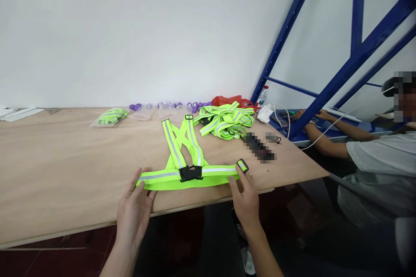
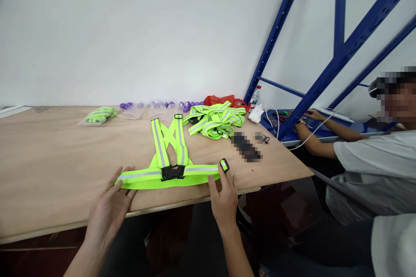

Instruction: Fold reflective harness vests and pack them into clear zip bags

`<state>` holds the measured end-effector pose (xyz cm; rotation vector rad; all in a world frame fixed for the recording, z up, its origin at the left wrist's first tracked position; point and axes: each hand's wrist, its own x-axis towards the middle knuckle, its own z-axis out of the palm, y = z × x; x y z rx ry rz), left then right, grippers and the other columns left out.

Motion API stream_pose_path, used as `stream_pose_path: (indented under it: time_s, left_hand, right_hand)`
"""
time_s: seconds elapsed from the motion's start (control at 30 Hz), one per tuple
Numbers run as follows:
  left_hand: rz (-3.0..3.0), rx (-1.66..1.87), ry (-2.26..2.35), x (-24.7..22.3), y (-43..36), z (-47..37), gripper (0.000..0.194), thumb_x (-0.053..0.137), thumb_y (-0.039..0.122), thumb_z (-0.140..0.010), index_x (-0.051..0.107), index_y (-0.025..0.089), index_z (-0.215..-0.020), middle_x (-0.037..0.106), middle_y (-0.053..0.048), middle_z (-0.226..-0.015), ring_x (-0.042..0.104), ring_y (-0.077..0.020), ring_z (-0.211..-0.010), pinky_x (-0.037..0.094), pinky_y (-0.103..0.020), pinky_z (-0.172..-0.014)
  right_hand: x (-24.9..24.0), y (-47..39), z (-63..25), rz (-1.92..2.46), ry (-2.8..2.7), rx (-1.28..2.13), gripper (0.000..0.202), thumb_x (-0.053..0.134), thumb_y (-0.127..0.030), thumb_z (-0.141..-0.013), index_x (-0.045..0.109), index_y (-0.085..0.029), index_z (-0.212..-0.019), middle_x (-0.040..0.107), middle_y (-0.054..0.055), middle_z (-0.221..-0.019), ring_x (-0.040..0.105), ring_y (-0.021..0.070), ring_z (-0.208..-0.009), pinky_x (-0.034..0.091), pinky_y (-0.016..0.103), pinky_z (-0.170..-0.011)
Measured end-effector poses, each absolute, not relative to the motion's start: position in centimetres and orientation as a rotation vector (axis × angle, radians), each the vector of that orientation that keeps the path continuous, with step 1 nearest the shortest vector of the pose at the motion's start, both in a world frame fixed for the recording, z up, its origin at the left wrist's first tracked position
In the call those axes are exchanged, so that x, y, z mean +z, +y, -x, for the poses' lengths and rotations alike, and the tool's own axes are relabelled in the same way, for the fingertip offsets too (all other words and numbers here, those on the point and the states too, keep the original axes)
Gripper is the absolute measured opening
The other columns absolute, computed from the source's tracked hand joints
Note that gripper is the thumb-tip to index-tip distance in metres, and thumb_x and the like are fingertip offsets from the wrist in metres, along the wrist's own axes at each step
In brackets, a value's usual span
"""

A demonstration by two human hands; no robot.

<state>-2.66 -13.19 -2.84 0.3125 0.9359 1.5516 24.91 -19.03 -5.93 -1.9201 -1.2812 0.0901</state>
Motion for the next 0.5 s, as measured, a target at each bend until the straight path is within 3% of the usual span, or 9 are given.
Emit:
stream_pose_path:
  time_s: [0.17,0.27,0.37,0.43,0.5]
  left_hand:
    - [-0.368,1.502,0.951,-2.8,-13.5,3.0,0.033,0.068,0.022,-0.083,0.071,0.025,-0.116,0.065,-0.006,-0.133,0.054,-0.0235,-0.132,0.041,-0.044,-0.114]
    - [-0.544,1.462,0.988,-2.8,-14.1,4.8,0.052,0.073,0.030,-0.080,0.063,0.027,-0.131,0.062,-0.006,-0.137,0.049,-0.0256,-0.137,0.034,-0.044,-0.119]
    - [-0.810,1.475,1.170,-2.6,-15.1,7.0,0.063,0.073,0.037,-0.081,0.055,0.033,-0.141,0.052,-0.005,-0.149,0.039,-0.0282,-0.145,0.027,-0.047,-0.122]
    - [-1.095,1.543,1.395,-2.3,-16.0,7.7,0.061,0.071,0.039,-0.084,0.054,0.033,-0.142,0.041,-0.004,-0.157,0.029,-0.0293,-0.149,0.020,-0.048,-0.124]
    - [-1.509,1.572,1.520,-1.9,-16.6,7.1,0.052,0.066,0.033,-0.089,0.056,0.031,-0.139,0.039,-0.005,-0.158,0.031,-0.0283,-0.149,0.021,-0.046,-0.124]
  right_hand:
    - [-6.4,-18.3,-25.2,2.001,-1.372,0.002,0.070,0.048,-0.066,-0.091,0.054,-0.019,-0.143,0.047,0.016,-0.151,0.037,0.0367,-0.143,0.020,0.062,-0.119]
    - [-7.2,-18.9,-26.2,2.064,-1.394,0.004,0.062,0.052,-0.064,-0.090,0.059,-0.026,-0.139,0.030,0.014,-0.161,0.025,0.0425,-0.148,0.025,0.066,-0.114]
    - [-7.2,-19.6,-26.8,2.032,-1.339,-0.109,0.065,0.056,-0.063,-0.088,0.058,-0.024,-0.139,0.015,0.016,-0.166,0.019,0.0478,-0.148,0.031,0.068,-0.108]
    - [-6.3,-19.7,-26.5,1.941,-1.358,-0.257,0.064,0.056,-0.059,-0.090,0.055,-0.020,-0.141,0.021,0.019,-0.163,0.022,0.0463,-0.147,0.030,0.068,-0.109]
    - [-4.9,-19.2,-25.6,1.801,-1.492,-0.345,0.054,0.055,-0.050,-0.094,0.056,-0.019,-0.137,0.040,0.020,-0.153,0.035,0.0399,-0.143,0.033,0.063,-0.111]
